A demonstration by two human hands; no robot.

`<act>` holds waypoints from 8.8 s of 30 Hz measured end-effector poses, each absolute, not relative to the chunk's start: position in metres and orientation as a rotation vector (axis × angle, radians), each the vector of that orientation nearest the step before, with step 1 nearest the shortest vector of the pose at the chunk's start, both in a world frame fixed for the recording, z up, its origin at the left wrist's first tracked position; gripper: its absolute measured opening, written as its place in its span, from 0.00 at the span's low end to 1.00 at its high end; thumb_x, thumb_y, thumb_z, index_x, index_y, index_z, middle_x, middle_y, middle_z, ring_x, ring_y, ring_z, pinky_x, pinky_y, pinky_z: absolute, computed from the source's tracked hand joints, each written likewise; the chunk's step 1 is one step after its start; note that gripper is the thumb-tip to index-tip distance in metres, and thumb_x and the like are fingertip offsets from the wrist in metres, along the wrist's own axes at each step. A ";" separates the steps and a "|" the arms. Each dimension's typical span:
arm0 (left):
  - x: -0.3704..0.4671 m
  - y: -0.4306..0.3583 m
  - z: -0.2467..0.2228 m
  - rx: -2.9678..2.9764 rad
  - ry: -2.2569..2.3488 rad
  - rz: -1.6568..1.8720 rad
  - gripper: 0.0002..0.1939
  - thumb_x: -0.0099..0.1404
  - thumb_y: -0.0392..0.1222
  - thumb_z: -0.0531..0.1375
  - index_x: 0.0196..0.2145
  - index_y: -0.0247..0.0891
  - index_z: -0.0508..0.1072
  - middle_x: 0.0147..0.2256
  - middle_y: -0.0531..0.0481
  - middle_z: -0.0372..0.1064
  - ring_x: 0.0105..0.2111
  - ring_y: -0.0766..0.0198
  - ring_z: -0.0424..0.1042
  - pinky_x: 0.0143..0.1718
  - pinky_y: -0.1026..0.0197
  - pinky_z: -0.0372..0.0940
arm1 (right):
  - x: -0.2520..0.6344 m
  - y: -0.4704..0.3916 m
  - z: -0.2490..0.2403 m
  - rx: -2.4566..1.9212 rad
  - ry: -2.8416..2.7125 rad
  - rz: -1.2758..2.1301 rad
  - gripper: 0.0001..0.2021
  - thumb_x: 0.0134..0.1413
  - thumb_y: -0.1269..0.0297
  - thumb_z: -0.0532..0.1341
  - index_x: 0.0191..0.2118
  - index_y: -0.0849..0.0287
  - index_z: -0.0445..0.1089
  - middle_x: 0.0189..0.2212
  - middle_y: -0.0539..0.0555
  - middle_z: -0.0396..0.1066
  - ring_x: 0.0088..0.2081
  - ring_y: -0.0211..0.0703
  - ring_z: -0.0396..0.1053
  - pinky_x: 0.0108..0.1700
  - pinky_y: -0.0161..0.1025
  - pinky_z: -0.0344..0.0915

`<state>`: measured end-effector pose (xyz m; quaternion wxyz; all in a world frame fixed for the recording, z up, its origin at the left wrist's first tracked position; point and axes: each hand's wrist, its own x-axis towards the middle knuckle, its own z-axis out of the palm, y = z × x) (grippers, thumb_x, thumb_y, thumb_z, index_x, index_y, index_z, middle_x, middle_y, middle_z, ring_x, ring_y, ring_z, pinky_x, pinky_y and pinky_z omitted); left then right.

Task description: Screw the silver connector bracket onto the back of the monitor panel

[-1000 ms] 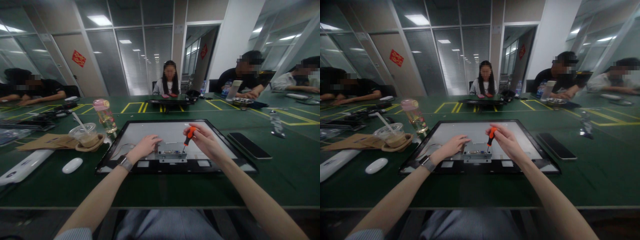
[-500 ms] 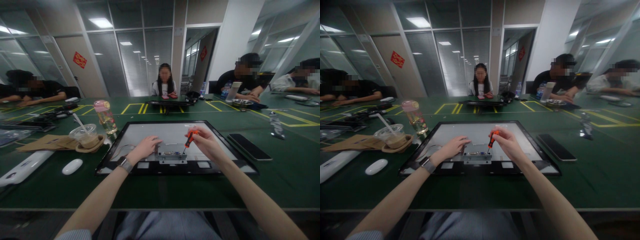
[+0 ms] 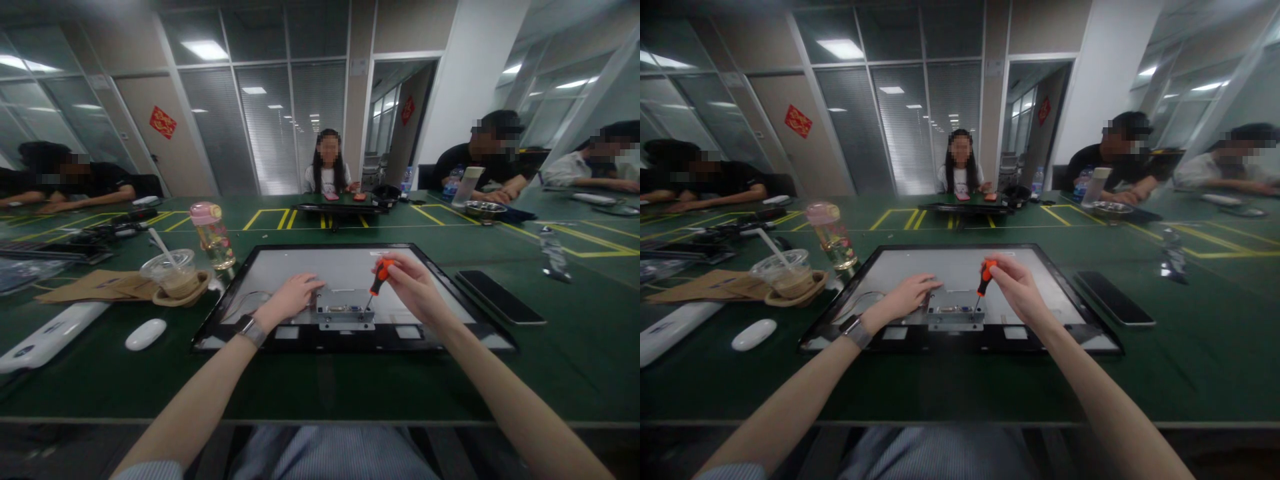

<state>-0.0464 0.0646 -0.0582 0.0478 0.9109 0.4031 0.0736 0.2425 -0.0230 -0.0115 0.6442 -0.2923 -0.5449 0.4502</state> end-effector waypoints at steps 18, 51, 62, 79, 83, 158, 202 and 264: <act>-0.047 0.065 -0.059 2.778 1.229 0.225 0.26 0.74 0.33 0.50 0.66 0.46 0.66 0.68 0.45 0.59 0.67 0.53 0.60 0.68 0.48 0.57 | 0.242 -0.025 -0.010 -0.677 -1.250 1.027 0.11 0.47 0.53 0.76 0.38 0.44 0.81 0.37 0.49 0.79 0.41 0.45 0.76 0.52 0.48 0.72; -0.048 0.068 -0.063 2.790 1.207 0.254 0.27 0.74 0.33 0.50 0.67 0.47 0.65 0.68 0.44 0.60 0.67 0.54 0.61 0.68 0.46 0.57 | 0.236 -0.031 -0.003 -0.639 -1.332 1.070 0.12 0.55 0.48 0.71 0.42 0.45 0.81 0.45 0.52 0.80 0.48 0.50 0.76 0.61 0.57 0.67; -0.045 0.064 -0.056 2.778 1.224 0.245 0.26 0.74 0.31 0.50 0.65 0.46 0.67 0.68 0.45 0.60 0.67 0.54 0.61 0.68 0.48 0.58 | 0.238 -0.032 -0.002 -0.590 -1.309 1.164 0.09 0.57 0.49 0.70 0.38 0.45 0.79 0.37 0.51 0.78 0.44 0.48 0.75 0.58 0.56 0.68; -0.048 0.067 -0.061 2.758 1.224 0.235 0.26 0.75 0.33 0.49 0.67 0.47 0.65 0.69 0.45 0.58 0.68 0.53 0.59 0.68 0.45 0.56 | 0.240 -0.032 -0.003 -0.644 -1.315 1.092 0.12 0.54 0.46 0.71 0.38 0.45 0.81 0.42 0.51 0.80 0.48 0.51 0.76 0.60 0.55 0.67; -0.048 0.067 -0.061 2.777 1.199 0.260 0.25 0.75 0.34 0.49 0.66 0.46 0.66 0.68 0.44 0.60 0.67 0.54 0.60 0.68 0.46 0.57 | 0.243 -0.029 -0.005 -0.663 -1.272 1.059 0.11 0.51 0.47 0.73 0.38 0.44 0.82 0.37 0.50 0.79 0.44 0.48 0.76 0.61 0.54 0.66; -0.047 0.067 -0.060 2.781 1.225 0.232 0.26 0.74 0.33 0.50 0.66 0.46 0.66 0.68 0.44 0.60 0.67 0.53 0.61 0.68 0.45 0.57 | 0.244 -0.022 -0.011 -0.678 -1.226 1.026 0.13 0.52 0.49 0.73 0.42 0.44 0.80 0.39 0.50 0.80 0.45 0.47 0.77 0.59 0.53 0.67; -0.046 0.066 -0.060 2.792 1.231 0.213 0.26 0.75 0.35 0.49 0.67 0.47 0.65 0.68 0.46 0.59 0.67 0.53 0.60 0.68 0.46 0.57 | 0.247 -0.022 -0.009 -0.791 -1.252 0.859 0.07 0.53 0.55 0.72 0.37 0.46 0.80 0.34 0.49 0.77 0.38 0.46 0.74 0.51 0.51 0.71; -0.047 0.068 -0.064 2.811 1.228 0.219 0.26 0.75 0.35 0.48 0.67 0.47 0.64 0.69 0.45 0.58 0.68 0.53 0.60 0.68 0.46 0.57 | 0.244 -0.019 -0.013 -0.741 -1.258 0.859 0.14 0.58 0.51 0.69 0.47 0.47 0.81 0.42 0.53 0.81 0.47 0.49 0.77 0.58 0.53 0.68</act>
